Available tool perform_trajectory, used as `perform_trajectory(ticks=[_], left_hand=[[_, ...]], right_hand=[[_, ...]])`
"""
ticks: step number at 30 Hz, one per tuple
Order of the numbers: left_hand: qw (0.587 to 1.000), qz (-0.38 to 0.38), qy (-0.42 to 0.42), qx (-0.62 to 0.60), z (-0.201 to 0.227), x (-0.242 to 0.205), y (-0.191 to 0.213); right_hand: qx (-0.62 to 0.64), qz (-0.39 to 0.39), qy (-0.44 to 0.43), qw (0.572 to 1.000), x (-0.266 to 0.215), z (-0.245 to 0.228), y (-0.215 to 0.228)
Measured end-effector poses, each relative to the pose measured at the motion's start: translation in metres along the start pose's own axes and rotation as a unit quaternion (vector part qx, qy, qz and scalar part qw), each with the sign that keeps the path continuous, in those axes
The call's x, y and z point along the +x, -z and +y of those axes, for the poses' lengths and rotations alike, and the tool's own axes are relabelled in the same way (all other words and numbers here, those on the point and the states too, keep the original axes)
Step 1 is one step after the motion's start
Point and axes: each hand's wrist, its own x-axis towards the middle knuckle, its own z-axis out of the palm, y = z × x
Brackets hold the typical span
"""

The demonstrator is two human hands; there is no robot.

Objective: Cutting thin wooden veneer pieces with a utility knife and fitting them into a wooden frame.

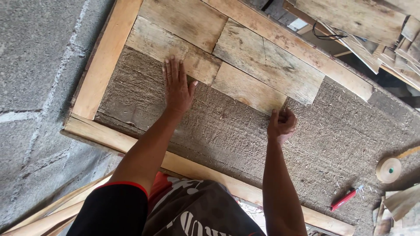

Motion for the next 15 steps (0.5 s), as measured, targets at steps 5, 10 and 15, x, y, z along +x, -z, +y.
perform_trajectory(ticks=[5, 10, 15], left_hand=[[0.999, -0.013, 0.031, 0.014, -0.003, -0.001, -0.008], [0.997, 0.022, 0.068, -0.015, 0.000, -0.014, -0.011], [0.999, 0.013, 0.030, -0.027, 0.013, -0.054, -0.007]], right_hand=[[0.041, -0.007, -0.040, 0.998, 0.000, 0.000, 0.000], [0.137, 0.042, -0.076, 0.987, -0.006, 0.023, -0.001], [0.071, 0.109, -0.131, 0.983, -0.032, 0.003, 0.024]])
